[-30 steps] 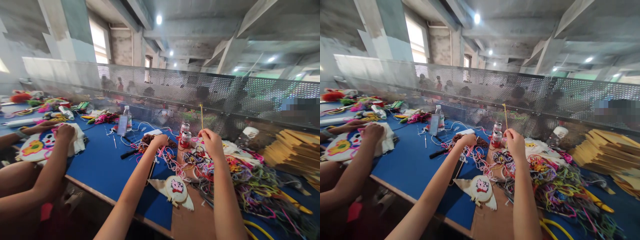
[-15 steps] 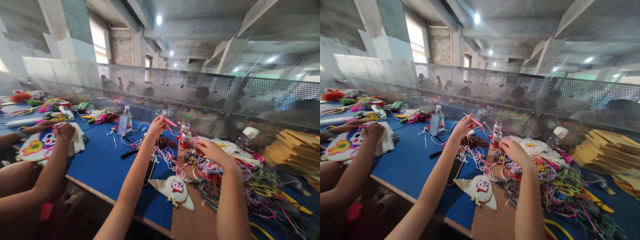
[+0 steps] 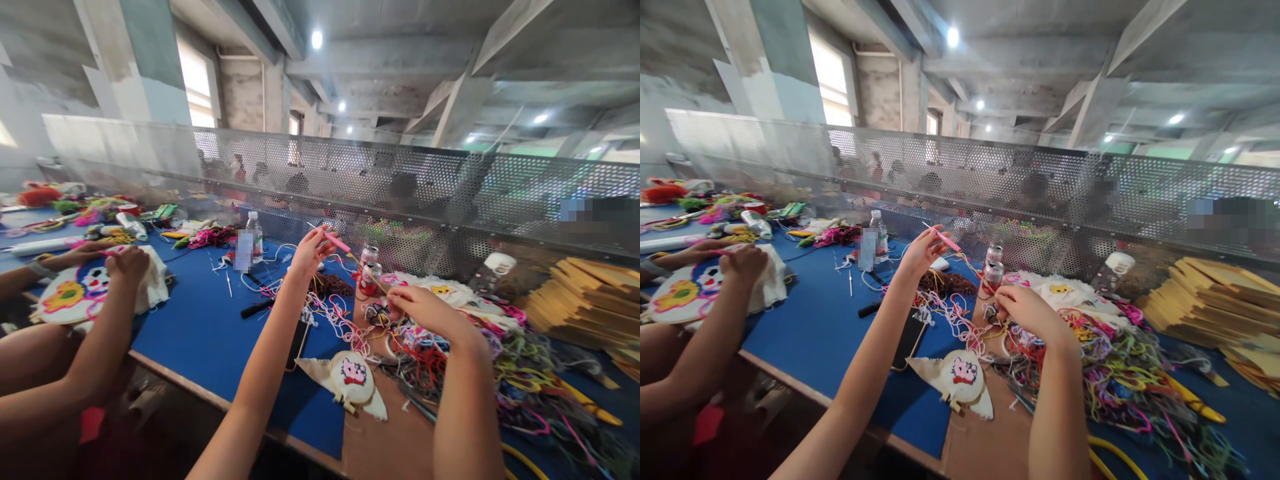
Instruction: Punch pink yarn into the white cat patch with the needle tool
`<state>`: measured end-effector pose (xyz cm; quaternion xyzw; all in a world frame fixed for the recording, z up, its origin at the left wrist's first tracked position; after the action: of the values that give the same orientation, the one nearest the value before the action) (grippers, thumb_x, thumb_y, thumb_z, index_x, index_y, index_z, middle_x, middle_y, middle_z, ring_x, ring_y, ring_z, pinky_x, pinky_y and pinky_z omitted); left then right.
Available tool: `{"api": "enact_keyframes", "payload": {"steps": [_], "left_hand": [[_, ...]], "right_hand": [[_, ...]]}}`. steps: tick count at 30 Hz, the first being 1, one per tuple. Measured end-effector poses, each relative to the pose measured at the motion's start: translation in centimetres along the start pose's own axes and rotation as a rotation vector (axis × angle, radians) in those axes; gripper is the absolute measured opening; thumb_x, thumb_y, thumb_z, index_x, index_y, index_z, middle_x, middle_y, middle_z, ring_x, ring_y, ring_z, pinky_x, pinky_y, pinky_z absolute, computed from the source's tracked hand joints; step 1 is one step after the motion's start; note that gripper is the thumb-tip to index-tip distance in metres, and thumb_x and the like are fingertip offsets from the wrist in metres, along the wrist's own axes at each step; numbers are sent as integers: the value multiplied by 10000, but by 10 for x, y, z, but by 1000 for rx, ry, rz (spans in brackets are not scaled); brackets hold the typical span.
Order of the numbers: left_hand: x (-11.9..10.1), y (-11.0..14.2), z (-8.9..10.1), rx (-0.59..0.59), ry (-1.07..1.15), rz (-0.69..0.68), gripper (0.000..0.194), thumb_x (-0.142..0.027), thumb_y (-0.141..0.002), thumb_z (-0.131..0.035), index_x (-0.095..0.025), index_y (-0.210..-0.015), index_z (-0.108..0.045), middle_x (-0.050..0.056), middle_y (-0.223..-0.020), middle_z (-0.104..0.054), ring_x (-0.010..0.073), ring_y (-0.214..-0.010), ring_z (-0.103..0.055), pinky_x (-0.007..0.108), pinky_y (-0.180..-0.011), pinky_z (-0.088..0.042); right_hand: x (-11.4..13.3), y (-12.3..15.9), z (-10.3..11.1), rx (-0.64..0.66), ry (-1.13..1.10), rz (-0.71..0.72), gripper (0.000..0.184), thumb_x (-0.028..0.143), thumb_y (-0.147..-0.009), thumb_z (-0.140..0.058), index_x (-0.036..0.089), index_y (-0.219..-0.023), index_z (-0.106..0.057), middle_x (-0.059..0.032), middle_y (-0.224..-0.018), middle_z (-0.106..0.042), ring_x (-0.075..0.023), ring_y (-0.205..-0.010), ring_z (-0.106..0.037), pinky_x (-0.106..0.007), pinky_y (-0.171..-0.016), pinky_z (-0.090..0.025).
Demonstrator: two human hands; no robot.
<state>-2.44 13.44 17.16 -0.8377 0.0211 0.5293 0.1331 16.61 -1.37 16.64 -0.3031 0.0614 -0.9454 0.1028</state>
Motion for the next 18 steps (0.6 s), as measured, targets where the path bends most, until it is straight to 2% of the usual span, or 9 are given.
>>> {"api": "enact_keyframes", "payload": {"steps": [5,11,14,18], "left_hand": [[-1,0,0,-6,-28,14,199,-330,-799,-568,-260,-973,-634,27,-871,-701,205,-933,-600,342,-818,-447],[0,4,-5,29,-56,48,188,-310,-829,-536,-275,-994,-621,12,-881,-705,183,-933,-613,286,-784,-462],[0,6,-11,88,24,20,201,-302,-825,-549,-244,-1007,-609,35,-899,-697,167,-854,-636,287,-764,-480],[1,10,-18,107,92,4,217,-280,-818,-557,-187,-1014,-576,60,-866,-686,125,-696,-646,251,-669,-499]], "right_hand": [[-1,0,0,-22,-7,32,272,266,-814,-399,218,-595,-552,-20,-580,-637,-163,-549,-561,-281,-543,-392],[-3,-3,-2,9,8,-10,255,280,-823,-407,214,-624,-552,-12,-609,-641,-160,-569,-563,-277,-560,-392],[-4,-6,-2,10,36,-23,263,274,-824,-412,212,-605,-542,-9,-610,-635,-161,-584,-566,-274,-567,-388],[-3,-9,-1,-39,44,7,259,273,-839,-389,214,-648,-555,-9,-587,-618,-165,-563,-562,-277,-554,-384]]}}
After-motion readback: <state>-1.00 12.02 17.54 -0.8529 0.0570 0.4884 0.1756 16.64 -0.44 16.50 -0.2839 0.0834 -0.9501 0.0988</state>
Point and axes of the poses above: each hand's wrist, its own y-axis away from the middle knuckle, its own z-axis out of the back of the hand, x = y × z, the point moved 5 cm from there along -y, towards the middle knuckle
